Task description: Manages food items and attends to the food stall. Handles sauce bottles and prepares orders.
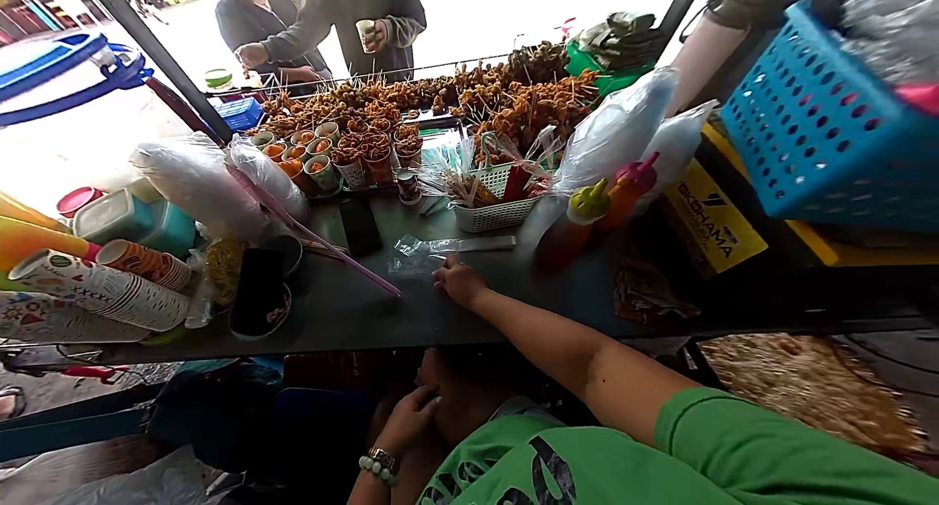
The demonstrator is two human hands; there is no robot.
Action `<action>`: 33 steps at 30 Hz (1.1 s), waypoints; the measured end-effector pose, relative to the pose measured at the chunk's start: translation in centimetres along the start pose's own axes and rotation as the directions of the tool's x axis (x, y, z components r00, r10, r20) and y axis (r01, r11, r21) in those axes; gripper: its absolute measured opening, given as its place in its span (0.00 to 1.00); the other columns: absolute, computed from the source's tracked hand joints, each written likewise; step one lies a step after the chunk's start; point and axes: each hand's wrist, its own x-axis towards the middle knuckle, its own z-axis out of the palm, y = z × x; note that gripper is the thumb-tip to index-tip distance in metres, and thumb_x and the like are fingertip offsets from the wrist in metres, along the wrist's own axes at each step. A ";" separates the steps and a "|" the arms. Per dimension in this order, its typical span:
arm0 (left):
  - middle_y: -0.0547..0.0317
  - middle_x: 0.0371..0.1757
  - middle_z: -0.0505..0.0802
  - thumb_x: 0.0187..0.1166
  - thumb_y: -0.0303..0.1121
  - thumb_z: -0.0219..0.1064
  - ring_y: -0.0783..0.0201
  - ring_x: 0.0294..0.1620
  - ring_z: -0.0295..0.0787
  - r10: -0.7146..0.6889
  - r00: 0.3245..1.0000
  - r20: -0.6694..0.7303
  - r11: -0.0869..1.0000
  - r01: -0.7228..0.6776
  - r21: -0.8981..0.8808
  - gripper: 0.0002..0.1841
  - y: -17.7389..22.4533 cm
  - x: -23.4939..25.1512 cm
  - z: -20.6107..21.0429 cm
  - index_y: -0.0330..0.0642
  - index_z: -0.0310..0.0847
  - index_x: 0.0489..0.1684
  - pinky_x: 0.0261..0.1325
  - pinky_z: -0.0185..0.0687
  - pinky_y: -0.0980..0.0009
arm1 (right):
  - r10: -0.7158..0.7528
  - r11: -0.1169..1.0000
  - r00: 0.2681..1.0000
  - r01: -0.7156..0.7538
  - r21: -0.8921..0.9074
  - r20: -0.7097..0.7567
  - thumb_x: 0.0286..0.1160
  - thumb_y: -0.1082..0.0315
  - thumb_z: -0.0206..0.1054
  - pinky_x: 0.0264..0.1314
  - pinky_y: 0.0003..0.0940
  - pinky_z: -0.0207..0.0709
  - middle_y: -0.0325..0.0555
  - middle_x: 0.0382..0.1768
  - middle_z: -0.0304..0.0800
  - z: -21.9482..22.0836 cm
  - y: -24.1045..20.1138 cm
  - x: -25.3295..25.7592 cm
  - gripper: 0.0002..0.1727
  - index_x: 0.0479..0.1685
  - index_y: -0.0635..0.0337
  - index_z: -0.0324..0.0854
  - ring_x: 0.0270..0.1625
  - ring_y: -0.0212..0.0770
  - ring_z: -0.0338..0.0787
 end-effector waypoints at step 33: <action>0.53 0.30 0.93 0.80 0.19 0.67 0.67 0.27 0.91 0.102 0.797 -0.596 0.759 -0.449 -0.471 0.05 16.3 4.9 -6.0 0.25 0.83 0.46 0.39 0.91 0.73 | -0.361 0.906 0.894 0.404 0.126 -0.265 0.76 0.66 0.71 0.57 0.50 0.87 0.58 0.50 0.94 5.8 5.2 -19.1 0.11 0.50 0.64 0.90 0.55 0.58 0.94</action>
